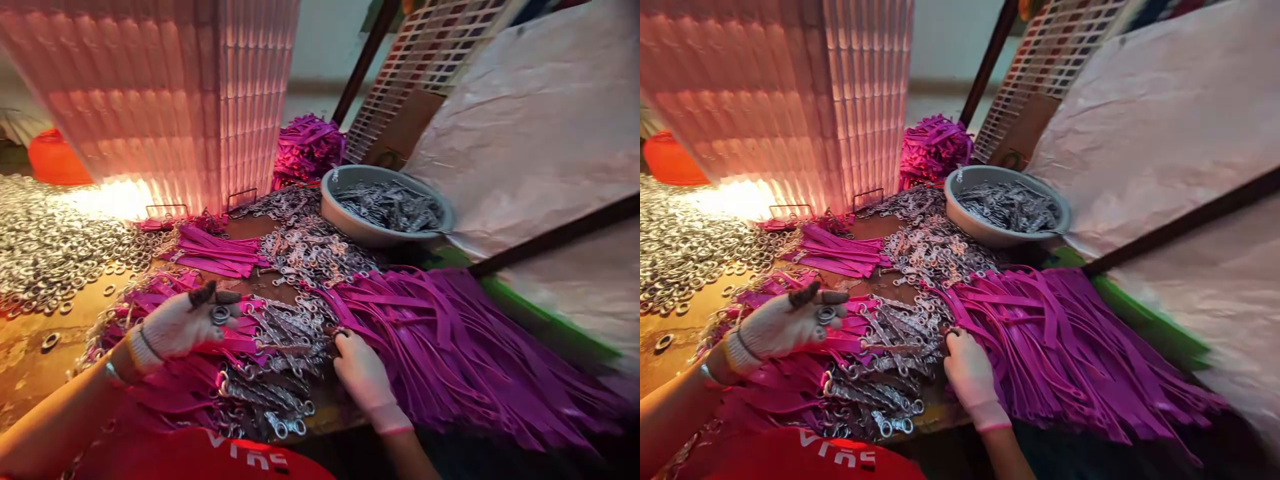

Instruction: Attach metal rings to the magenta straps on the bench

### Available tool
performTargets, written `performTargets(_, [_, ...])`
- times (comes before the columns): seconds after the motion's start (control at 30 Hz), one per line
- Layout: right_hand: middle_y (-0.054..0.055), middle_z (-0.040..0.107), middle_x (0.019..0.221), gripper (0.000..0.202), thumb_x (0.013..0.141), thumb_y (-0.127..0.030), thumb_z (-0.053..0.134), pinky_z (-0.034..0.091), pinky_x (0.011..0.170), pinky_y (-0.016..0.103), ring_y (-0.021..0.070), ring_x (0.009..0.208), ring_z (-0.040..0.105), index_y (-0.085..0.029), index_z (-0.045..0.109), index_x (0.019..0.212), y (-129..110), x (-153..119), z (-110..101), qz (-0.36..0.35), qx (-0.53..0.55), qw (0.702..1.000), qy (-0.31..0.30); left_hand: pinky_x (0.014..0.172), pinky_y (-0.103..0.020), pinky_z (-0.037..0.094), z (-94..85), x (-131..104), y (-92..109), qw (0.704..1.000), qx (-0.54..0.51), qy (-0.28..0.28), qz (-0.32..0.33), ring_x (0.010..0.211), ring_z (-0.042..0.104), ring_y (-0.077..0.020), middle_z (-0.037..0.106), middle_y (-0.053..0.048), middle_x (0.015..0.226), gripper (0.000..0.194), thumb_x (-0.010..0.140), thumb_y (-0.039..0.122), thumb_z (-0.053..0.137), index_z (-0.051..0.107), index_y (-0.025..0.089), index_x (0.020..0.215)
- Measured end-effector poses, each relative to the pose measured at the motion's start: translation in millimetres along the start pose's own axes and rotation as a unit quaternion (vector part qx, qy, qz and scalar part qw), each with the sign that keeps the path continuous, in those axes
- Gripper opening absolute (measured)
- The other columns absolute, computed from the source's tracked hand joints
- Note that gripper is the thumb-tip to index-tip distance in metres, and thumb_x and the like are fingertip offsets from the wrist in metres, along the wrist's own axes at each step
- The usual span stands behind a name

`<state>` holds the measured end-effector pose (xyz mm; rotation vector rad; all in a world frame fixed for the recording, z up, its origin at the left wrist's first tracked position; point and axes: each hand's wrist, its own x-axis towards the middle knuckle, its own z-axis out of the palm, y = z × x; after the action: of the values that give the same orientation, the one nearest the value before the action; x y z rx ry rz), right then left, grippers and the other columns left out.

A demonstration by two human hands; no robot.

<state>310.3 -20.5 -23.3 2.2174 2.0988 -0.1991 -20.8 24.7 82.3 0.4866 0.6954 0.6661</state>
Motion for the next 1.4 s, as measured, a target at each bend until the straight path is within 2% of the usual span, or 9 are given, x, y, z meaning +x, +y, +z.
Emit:
performTargets(0.07, [0.016, 0.065, 0.098, 0.028, 0.074, 0.001, 0.042, 0.04, 0.074, 0.029, 0.0228, 0.088, 0.06, -0.01, 0.064, 0.089, 6.7, -3.3, 10.0, 0.011, 0.015, 0.999, 0.041, 0.062, -0.023, 0.052, 6.4, 1.8, -6.2, 1.0, 0.015, -0.017, 0.007, 0.086, 0.065, -0.0202, 0.066, -0.015, 0.103, 0.037, 0.079, 0.025, 0.068, 0.065, 0.007, 0.11])
performTargets(0.23, [0.012, 0.067, 0.086, 0.032, 0.076, -0.007, 0.04, 0.046, 0.072, 0.032, 0.0237, 0.08, 0.063, -0.014, 0.063, 0.096, 10.7, -1.2, 6.5, 0.003, 0.153, 0.974, 0.168, 0.04, -0.016, 0.034, 5.5, 1.3, -21.5, 0.984, 0.157, 0.035, 0.072, 0.044, 0.048, -0.0048, 0.064, -0.005, 0.069, 0.027, 0.079, 0.024, 0.068, 0.063, 0.008, 0.1])
performTargets(0.37, [0.009, 0.068, 0.105, 0.044, 0.079, -0.009, 0.041, 0.049, 0.087, 0.033, 0.0214, 0.096, 0.064, -0.019, 0.06, 0.117, -40.8, -6.9, -37.8, -0.161, 0.316, 0.913, 0.2, 0.036, -0.017, 0.032, 4.1, 1.0, -30.4, 0.957, 0.253, 0.082, 0.117, 0.043, 0.051, -0.0067, 0.065, -0.004, 0.071, 0.024, 0.079, 0.034, 0.068, 0.057, 0.013, 0.086])
performTargets(0.57, [0.008, 0.065, 0.113, 0.052, 0.076, -0.003, 0.043, 0.045, 0.095, 0.034, 0.0206, 0.109, 0.057, -0.021, 0.057, 0.123, -127.0, -21.5, -93.7, -0.328, 0.336, 0.873, 0.129, 0.04, -0.015, 0.035, 19.4, -13.6, -32.1, 0.913, 0.332, 0.136, 0.193, 0.045, 0.05, -0.0058, 0.064, -0.002, 0.066, 0.019, 0.076, 0.029, 0.068, 0.056, 0.014, 0.079])
performTargets(0.7, [0.007, 0.067, 0.095, 0.039, 0.07, -0.001, 0.046, 0.045, 0.078, 0.028, 0.0191, 0.089, 0.06, -0.018, 0.063, 0.1, -143.2, -24.8, -86.5, -0.314, 0.272, 0.899, 0.136, 0.04, -0.016, 0.036, 19.6, -22.5, -32.8, 0.924, 0.312, 0.107, 0.195, 0.043, 0.048, -0.0069, 0.061, 0.0, 0.058, 0.009, 0.075, 0.021, 0.059, 0.056, 0.014, 0.08])
performTargets(0.87, [0.006, 0.065, 0.071, 0.007, 0.067, -0.011, 0.057, 0.03, 0.057, 0.027, 0.0161, 0.063, 0.054, -0.018, 0.06, 0.07, -155.3, -29.1, -69.2, -0.231, 0.144, 0.946, 0.174, 0.043, -0.016, 0.036, 6.7, -13.3, -42.4, 0.934, 0.277, 0.12, 0.193, 0.048, 0.047, -0.0067, 0.057, 0.002, 0.063, 0.018, 0.063, 0.011, 0.049, 0.054, 0.015, 0.079])
performTargets(1.1, [0.004, 0.066, 0.068, 0.014, 0.079, -0.014, 0.046, 0.029, 0.055, 0.026, 0.0149, 0.06, 0.053, -0.019, 0.058, 0.072, -150.3, -19.5, -71.6, -0.168, 0.289, 0.937, 0.103, 0.047, -0.015, 0.036, 16.4, 25.0, -22.2, 0.917, 0.295, 0.129, 0.234, 0.054, 0.045, -0.0059, 0.055, 0.003, 0.07, 0.018, 0.069, 0.009, 0.054, 0.057, 0.015, 0.086])
performTargets(1.23, [0.003, 0.063, 0.067, 0.018, 0.081, -0.016, 0.041, 0.034, 0.056, 0.025, 0.0161, 0.061, 0.051, -0.02, 0.058, 0.074, -126.0, -7.0, -67.1, -0.105, 0.377, 0.905, 0.166, 0.052, -0.019, 0.043, 24.1, 77.5, 21.9, 0.859, 0.484, 0.059, 0.155, 0.059, 0.053, -0.0089, 0.061, -0.002, 0.073, 0.007, 0.083, 0.015, 0.058, 0.064, 0.012, 0.086])
performTargets(1.4, [0.005, 0.066, 0.075, 0.025, 0.083, -0.017, 0.04, 0.043, 0.064, 0.027, 0.0183, 0.067, 0.056, -0.019, 0.064, 0.083, -116.5, -6.1, -51.4, -0.141, 0.458, 0.863, 0.159, 0.082, -0.036, 0.054, 19.0, 148.2, 58.2, 0.829, 0.525, 0.092, 0.167, 0.097, 0.061, -0.022, 0.061, -0.006, 0.111, 0.031, 0.091, 0.036, 0.059, 0.062, 0.015, 0.113])
